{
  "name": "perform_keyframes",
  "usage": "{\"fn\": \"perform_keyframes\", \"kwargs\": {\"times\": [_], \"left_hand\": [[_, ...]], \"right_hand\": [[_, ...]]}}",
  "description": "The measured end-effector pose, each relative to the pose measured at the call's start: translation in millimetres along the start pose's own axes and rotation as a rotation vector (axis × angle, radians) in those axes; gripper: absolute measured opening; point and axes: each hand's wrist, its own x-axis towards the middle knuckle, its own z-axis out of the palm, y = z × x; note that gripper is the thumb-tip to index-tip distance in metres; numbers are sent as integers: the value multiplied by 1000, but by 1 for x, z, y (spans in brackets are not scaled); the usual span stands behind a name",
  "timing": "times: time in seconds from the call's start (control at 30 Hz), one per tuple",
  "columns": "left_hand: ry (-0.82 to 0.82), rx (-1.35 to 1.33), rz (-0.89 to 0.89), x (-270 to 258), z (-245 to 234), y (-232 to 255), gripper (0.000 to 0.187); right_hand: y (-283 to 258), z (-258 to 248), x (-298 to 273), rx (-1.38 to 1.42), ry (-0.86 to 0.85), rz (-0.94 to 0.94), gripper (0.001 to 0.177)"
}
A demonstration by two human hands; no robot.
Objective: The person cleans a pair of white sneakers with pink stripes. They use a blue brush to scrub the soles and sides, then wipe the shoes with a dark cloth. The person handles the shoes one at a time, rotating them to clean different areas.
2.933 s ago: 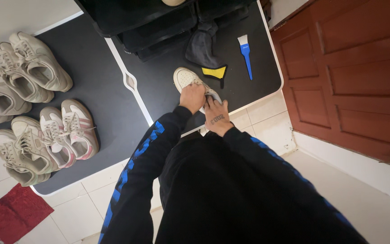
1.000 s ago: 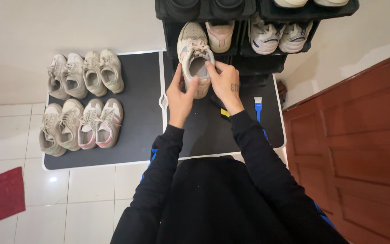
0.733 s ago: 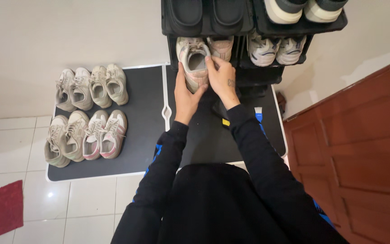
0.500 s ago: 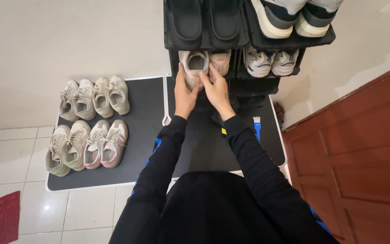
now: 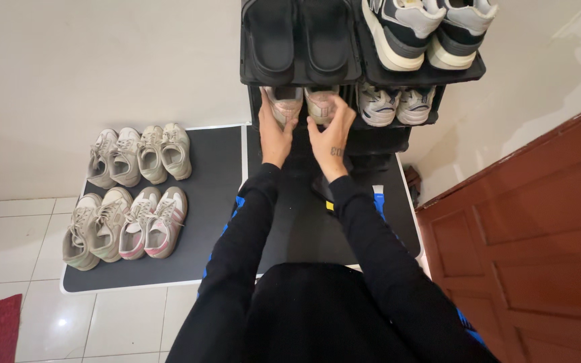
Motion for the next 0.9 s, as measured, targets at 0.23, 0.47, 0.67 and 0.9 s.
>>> {"fn": "perform_keyframes", "kwargs": {"times": [0.23, 0.47, 0.67, 0.9], "left_hand": [[-85, 75, 134, 20, -7, -24, 71], [-74, 97, 122, 26, -5, -24, 66], [79, 127, 193, -3, -17, -10, 69], [-224, 174, 20, -163, -3, -57, 19]], "right_hand": [[17, 0, 35, -153, -49, -137, 69], [11, 2, 38, -191, -60, -55, 65], [26, -29, 17, 104, -102, -147, 58], [205, -122, -118, -316, 122, 262, 27]]}}
